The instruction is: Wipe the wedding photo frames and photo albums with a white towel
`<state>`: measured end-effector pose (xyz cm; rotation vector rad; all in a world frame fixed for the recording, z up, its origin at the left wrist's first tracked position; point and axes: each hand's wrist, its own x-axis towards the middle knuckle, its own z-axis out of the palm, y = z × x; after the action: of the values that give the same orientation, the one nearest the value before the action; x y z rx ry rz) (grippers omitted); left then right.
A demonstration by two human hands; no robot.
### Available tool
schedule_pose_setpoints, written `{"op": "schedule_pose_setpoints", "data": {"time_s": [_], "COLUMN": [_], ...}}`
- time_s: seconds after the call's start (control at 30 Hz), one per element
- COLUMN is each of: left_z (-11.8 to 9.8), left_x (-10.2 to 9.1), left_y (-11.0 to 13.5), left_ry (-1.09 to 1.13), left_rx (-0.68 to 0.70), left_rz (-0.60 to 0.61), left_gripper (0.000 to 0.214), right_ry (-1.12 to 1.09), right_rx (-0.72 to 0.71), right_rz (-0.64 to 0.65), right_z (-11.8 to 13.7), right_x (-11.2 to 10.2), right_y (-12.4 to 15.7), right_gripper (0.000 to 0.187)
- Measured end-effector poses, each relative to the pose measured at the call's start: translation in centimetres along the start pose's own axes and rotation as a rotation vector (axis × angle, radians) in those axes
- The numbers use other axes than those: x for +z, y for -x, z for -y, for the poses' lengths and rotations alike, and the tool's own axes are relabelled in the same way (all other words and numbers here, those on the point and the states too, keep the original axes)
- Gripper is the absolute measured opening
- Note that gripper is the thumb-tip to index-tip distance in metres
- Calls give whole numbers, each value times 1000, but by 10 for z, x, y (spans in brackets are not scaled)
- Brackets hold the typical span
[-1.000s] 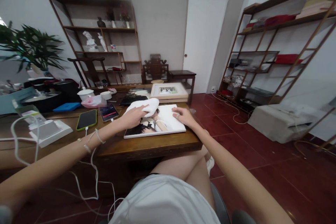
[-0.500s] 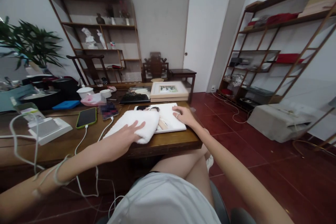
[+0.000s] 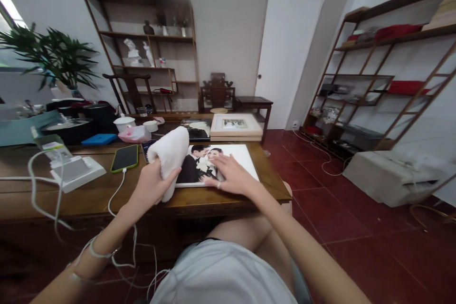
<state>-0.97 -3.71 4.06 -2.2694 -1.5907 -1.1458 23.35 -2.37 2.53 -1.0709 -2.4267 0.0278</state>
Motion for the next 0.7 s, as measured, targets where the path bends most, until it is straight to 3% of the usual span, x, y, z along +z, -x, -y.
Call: {"op": "schedule_pose_setpoints", "data": {"time_s": [0.13,0.53,0.7], "left_z": [2,15,18], "left_x": [2,3,8], "left_y": [0,0,4], "left_ry": [55,143,131], "left_rx": [-94,-316,-340], "left_rz": [-49,-183,-204], "left_gripper": [19,28,26], "right_ry": [251,721,742], "right_rx": [17,-170,-174], "right_rz": [41,124,95], "right_z": [28,45,44], "right_x": [16,28,25], "right_y": [-18,-26,-19], "right_gripper": [82,44,43]}}
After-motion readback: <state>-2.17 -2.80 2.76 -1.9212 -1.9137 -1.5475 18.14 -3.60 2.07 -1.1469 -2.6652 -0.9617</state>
